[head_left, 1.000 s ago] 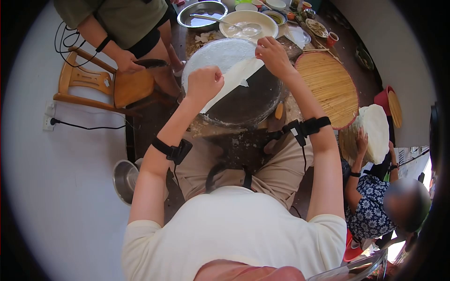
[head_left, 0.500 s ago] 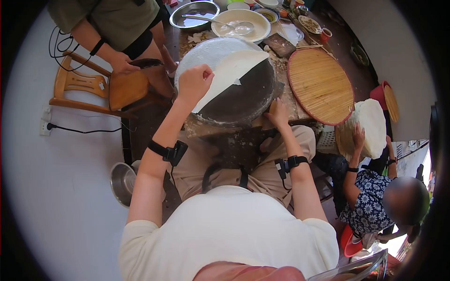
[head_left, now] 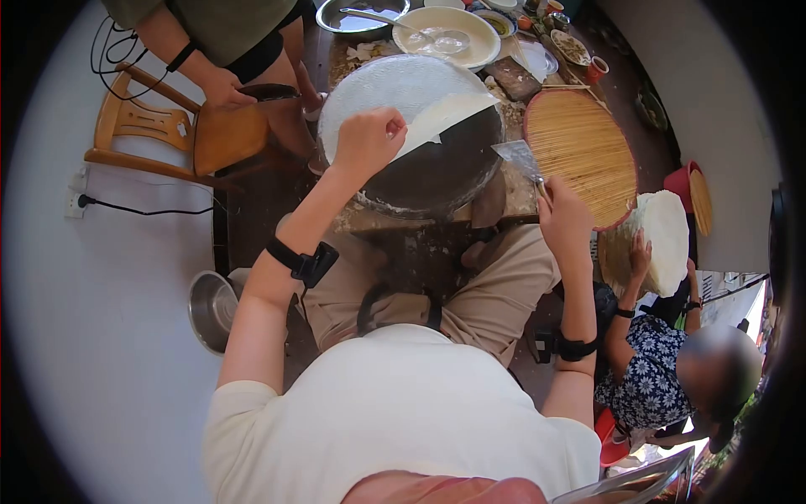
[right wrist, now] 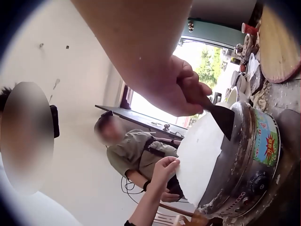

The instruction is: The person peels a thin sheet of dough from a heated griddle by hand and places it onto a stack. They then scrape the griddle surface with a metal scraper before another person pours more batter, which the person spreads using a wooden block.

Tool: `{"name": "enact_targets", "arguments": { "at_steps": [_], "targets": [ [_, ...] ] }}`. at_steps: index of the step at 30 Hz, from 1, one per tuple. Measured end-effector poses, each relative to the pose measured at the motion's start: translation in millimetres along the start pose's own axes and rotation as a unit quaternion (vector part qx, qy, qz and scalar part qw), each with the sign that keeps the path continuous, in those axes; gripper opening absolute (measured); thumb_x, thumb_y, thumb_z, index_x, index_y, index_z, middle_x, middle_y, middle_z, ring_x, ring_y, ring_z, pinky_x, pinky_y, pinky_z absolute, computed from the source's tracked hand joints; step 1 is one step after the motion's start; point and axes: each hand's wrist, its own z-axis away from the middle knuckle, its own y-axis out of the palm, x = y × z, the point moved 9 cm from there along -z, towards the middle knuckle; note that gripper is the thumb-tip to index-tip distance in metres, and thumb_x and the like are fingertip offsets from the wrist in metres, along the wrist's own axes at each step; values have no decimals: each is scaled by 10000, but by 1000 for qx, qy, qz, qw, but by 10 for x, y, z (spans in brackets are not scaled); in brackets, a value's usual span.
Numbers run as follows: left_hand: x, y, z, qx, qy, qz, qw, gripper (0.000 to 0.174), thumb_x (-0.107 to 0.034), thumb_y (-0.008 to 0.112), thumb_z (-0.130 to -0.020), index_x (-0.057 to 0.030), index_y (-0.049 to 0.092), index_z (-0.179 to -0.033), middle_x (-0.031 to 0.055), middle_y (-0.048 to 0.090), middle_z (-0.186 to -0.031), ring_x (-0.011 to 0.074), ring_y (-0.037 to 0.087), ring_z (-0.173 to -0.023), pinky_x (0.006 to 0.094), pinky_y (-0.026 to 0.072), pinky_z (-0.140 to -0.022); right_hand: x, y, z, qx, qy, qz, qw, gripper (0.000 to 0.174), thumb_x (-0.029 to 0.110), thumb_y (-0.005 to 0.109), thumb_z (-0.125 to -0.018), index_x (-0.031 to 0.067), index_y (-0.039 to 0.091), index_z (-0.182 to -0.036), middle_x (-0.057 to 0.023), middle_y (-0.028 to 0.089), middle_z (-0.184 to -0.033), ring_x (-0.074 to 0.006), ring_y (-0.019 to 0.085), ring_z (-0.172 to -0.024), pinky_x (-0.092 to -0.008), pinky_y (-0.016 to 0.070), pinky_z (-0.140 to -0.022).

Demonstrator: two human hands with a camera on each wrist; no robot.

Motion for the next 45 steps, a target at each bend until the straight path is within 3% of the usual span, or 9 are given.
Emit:
{"name": "enact_targets", "arguments": {
  "at_steps": [2,5,11,23,26,29,35,39,45],
  "targets": [
    [-5,1,-13,9,6,-14,1000,54,-118,655,-734,-69,639,-752,70,640,-697,205,638,-666,313,488,-611,409,-5,-9,48,-102,-3,994,170,173,630,-792,95,547,-919,-141,604,-727,-341,608,-709,-441,461,-612],
    [-5,-15,-19,-16,20,-7,1000,34,-125,645,-702,-101,625,-688,36,625,-658,231,621,-641,348,484,-586,837,116,-111,89,-150,-9,985,143,135,622,-778,57,508,-814,-134,610,-705,-333,622,-725,-430,483,-618],
    [28,-22,-37,-2,18,-23,1000,53,-123,659,-723,-74,640,-727,59,643,-690,189,640,-658,300,490,-599,1167,310,-438,71,-181,-16,981,143,126,631,-766,52,519,-814,-128,601,-669,-323,626,-704,-426,491,-620],
    [106,-57,-120,16,12,-23,1000,84,-148,657,-737,-66,658,-756,59,652,-693,180,646,-658,286,494,-609,1072,239,-467,84,-175,-34,980,137,141,631,-755,78,516,-797,-115,587,-641,-315,614,-684,-437,468,-595],
    [125,-75,-207,10,15,-12,1000,71,-157,667,-718,-87,652,-724,51,647,-680,217,640,-648,328,493,-597,1103,332,-560,64,-178,-31,981,139,177,644,-767,108,542,-829,-109,613,-690,-316,616,-705,-424,469,-613],
    [205,-69,-257,11,24,-2,1000,88,-163,668,-725,-77,658,-742,56,652,-689,206,644,-656,318,495,-607,1064,348,-526,103,-149,-15,983,145,186,647,-768,109,544,-836,-110,617,-701,-319,617,-715,-426,468,-615],
    [298,-113,-256,28,-17,40,999,116,-124,665,-743,-25,662,-802,95,659,-724,174,648,-693,282,501,-658,578,189,-707,62,-86,-18,994,154,178,636,-777,80,528,-824,-118,628,-729,-322,621,-738,-438,465,-613],
    [327,-126,-189,6,-21,49,999,113,-144,669,-732,-37,663,-770,82,656,-697,190,649,-669,299,501,-626,136,209,-877,45,-47,-22,998,181,203,629,-798,81,536,-894,-142,637,-786,-346,618,-780,-458,462,-652],
    [275,-99,-46,-4,-47,69,997,98,-129,673,-727,-41,659,-768,82,659,-711,191,645,-672,303,501,-635,-712,836,-609,-23,107,-71,992,299,220,626,-818,56,512,-1041,-212,626,-857,-412,601,-823,-493,455,-729]
  ]
}}
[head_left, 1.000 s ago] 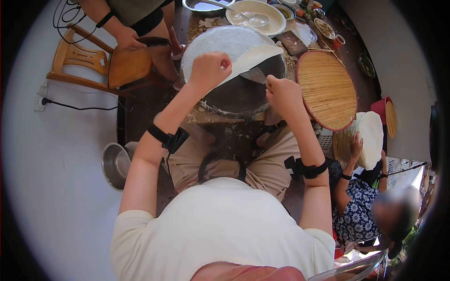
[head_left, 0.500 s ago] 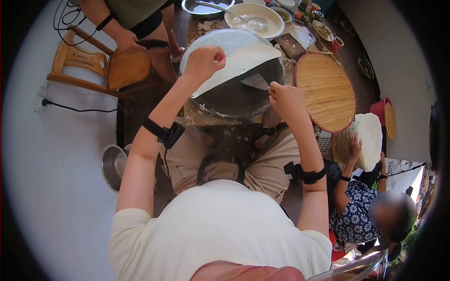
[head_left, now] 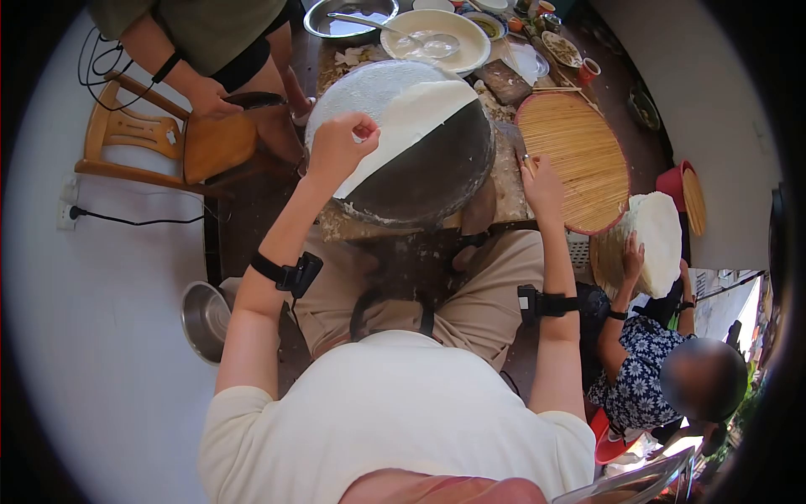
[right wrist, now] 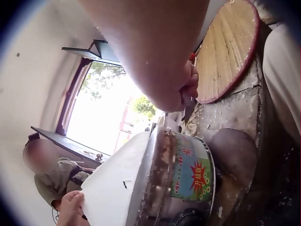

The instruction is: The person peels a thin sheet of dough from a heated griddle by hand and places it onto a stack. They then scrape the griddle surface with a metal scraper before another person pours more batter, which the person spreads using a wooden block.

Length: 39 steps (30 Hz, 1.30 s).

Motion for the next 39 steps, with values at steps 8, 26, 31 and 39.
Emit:
{"name": "enact_targets", "arguments": {
  "at_steps": [8,26,31,39],
  "targets": [
    [-381,112,136,-21,74,-34,996,52,-96,667,-707,-90,618,-723,46,627,-700,230,612,-701,334,471,-618,-704,1123,430,9,7,33,999,366,179,663,-787,23,520,-1085,-196,592,-1000,-381,558,-973,-458,449,-791],
    [-604,506,581,7,156,-39,987,138,-38,679,-632,-103,566,-676,29,587,-664,241,586,-684,345,461,-618,727,595,-1165,104,-49,-125,985,273,276,616,-637,8,661,-667,-105,581,-553,-197,563,-528,-332,443,-545],
    [-526,379,585,-15,125,12,992,119,-45,671,-630,-93,570,-671,50,576,-661,264,583,-680,366,471,-611,1305,274,-1159,79,-94,-116,986,257,266,628,-643,10,617,-619,-121,592,-567,-224,587,-553,-351,450,-557],
    [-434,207,697,-59,124,13,990,131,-49,688,-619,-86,578,-681,59,605,-699,268,592,-693,359,467,-621,2272,-188,-835,68,-172,-40,982,186,237,637,-639,56,646,-683,-161,629,-689,-322,626,-685,-404,491,-635]
  ]
}}
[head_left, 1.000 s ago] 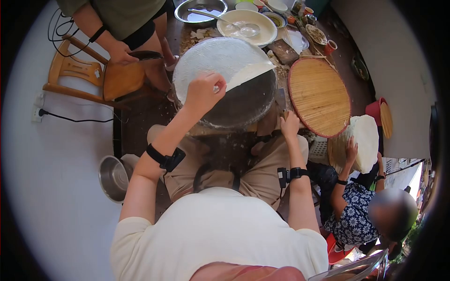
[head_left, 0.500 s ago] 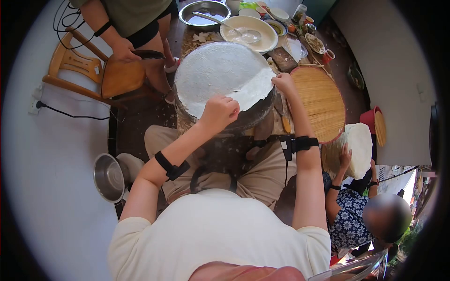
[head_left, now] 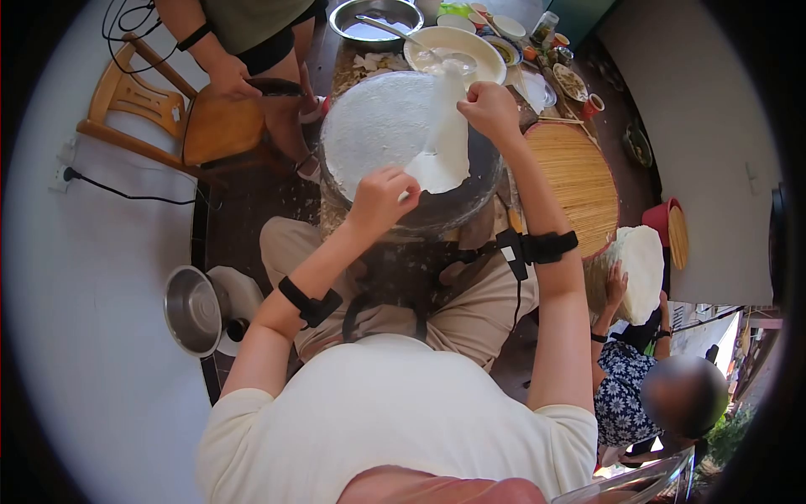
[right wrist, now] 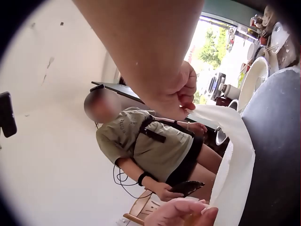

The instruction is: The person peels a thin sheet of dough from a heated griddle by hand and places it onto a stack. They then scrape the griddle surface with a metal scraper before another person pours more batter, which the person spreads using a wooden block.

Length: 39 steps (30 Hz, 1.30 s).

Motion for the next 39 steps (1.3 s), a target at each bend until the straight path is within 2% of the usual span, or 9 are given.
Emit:
{"name": "enact_targets", "arguments": {
  "at_steps": [6,7,8,10,13,16,17,29,39],
  "targets": [
    [-88,-59,41,40,53,32,997,82,-84,700,-689,-76,632,-734,63,616,-688,279,601,-697,384,467,-639,651,-30,382,-63,-176,38,982,80,122,599,-667,53,575,-633,-139,594,-640,-330,603,-657,-432,468,-601],
    [100,-166,-65,26,18,3,1000,116,-92,702,-705,-73,638,-800,79,623,-735,286,602,-730,388,468,-664,709,-18,443,-67,-198,59,976,67,91,580,-675,49,549,-632,-136,582,-625,-329,599,-654,-435,464,-590],
    [352,-288,-231,12,-18,-26,999,160,-99,703,-720,-70,645,-866,96,629,-782,292,603,-764,392,469,-688,738,-7,486,-63,-207,63,974,68,90,579,-679,48,547,-636,-135,580,-625,-325,600,-652,-432,465,-590],
    [586,-631,-666,-49,-33,-115,992,409,-103,734,-709,-93,586,-1090,105,614,-1005,274,581,-961,390,450,-876,782,8,563,-54,-222,73,971,69,88,577,-687,46,542,-645,-134,576,-624,-317,602,-649,-426,468,-588],
    [757,-359,-998,52,64,-223,971,656,-148,775,-666,-140,467,-1244,95,524,-1190,275,506,-1102,419,386,-973,902,-23,673,-54,-242,67,966,76,88,579,-701,45,532,-659,-121,575,-623,-309,604,-640,-418,468,-581],
    [848,-81,-929,109,81,-240,961,755,-197,813,-607,-165,440,-1263,72,495,-1216,291,465,-1150,470,315,-1035,973,-83,717,-70,-257,60,962,78,89,588,-708,49,531,-674,-106,576,-627,-297,603,-627,-412,469,-578],
    [848,-90,-914,93,74,-213,970,734,-250,827,-582,-165,457,-1210,73,517,-1177,294,481,-1134,524,283,-1045,978,-84,721,-68,-257,56,962,87,91,590,-707,51,523,-670,-106,570,-626,-300,595,-621,-411,464,-572],
    [517,-772,-941,-90,78,-143,983,215,-114,673,-668,-104,565,-853,42,591,-875,248,566,-956,481,366,-975,1332,-205,819,-79,-297,45,950,101,87,606,-707,55,517,-670,-95,564,-615,-287,591,-606,-396,461,-563],
    [36,-1557,-1088,-135,139,-196,961,115,-40,614,-737,-109,620,-829,32,626,-787,229,593,-818,418,397,-921,1743,-526,877,-88,-322,24,942,97,97,602,-718,60,522,-676,-91,577,-617,-287,596,-603,-390,459,-557]
  ]
}}
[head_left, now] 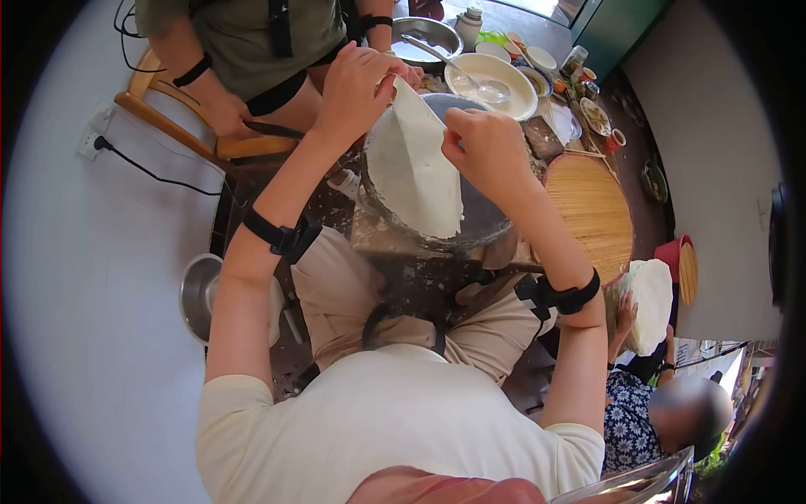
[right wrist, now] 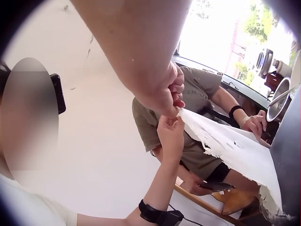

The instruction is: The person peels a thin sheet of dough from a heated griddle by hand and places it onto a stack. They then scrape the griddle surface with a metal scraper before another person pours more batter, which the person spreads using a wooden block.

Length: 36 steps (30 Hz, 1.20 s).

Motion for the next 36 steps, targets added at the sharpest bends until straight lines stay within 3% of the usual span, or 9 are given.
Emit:
{"name": "enact_targets", "arguments": {
  "at_steps": [5,8,11,15,18,21,28,31,36],
  "targets": [
    [-200,-487,-195,-99,88,-41,990,151,-30,639,-754,-116,637,-879,19,640,-778,198,598,-769,345,449,-787,102,-416,-123,-34,10,-6,999,117,119,620,-735,55,532,-690,-75,570,-603,-253,574,-553,-358,442,-531],
    [-361,-772,-328,-117,69,-50,989,133,-22,617,-768,-83,623,-885,19,645,-820,231,602,-830,429,421,-929,165,-847,-167,-88,2,2,996,143,130,640,-778,43,544,-719,-53,549,-588,-175,520,-505,-297,414,-513],
    [-581,-1046,-418,-151,69,-13,986,108,-26,621,-786,-80,622,-880,2,663,-838,221,618,-822,432,424,-928,127,-1242,-136,-96,35,-4,995,145,160,614,-795,44,559,-729,-96,571,-609,-262,571,-572,-342,441,-549],
    [-874,-1087,-462,-98,-7,105,990,206,1,657,-782,-50,640,-980,43,677,-845,149,649,-783,294,497,-825,-121,-1596,5,-77,87,-43,992,147,158,617,-828,19,579,-799,-107,557,-619,-235,526,-544,-303,432,-557],
    [-1107,-1010,-457,-103,43,151,982,208,-31,664,-760,-120,644,-948,17,648,-775,182,605,-703,276,461,-644,-312,-1669,220,-67,145,-12,987,137,146,631,-811,19,595,-846,-113,563,-646,-232,542,-561,-308,438,-574],
    [-1257,-787,-420,-53,42,177,982,260,-42,676,-766,-117,641,-1012,22,646,-764,166,612,-663,250,456,-574,-345,-1530,552,-90,147,-37,984,150,135,642,-784,32,614,-891,-129,569,-667,-246,566,-597,-318,448,-591],
    [-1425,-518,-440,68,3,203,977,224,-25,648,-792,-82,628,-1008,62,649,-781,174,633,-738,261,498,-645,-1019,-756,1575,114,259,-249,926,160,72,634,-796,-3,574,-924,-43,573,-704,-108,538,-649,-255,429,-621],
    [-1386,-133,-492,104,-6,201,974,218,-46,656,-794,-74,629,-1008,65,653,-788,170,636,-754,254,504,-662,-1545,-621,1641,38,277,-378,883,129,78,621,-824,-25,554,-861,0,548,-715,-59,495,-664,-228,405,-607],
    [-1185,1147,-367,283,-131,217,925,224,-100,683,-765,-62,606,-972,75,653,-771,179,639,-732,281,501,-656,-2513,-819,1676,59,294,-225,927,167,120,630,-817,-32,574,-856,-33,592,-746,-102,544,-698,-268,430,-628]
  ]
}}
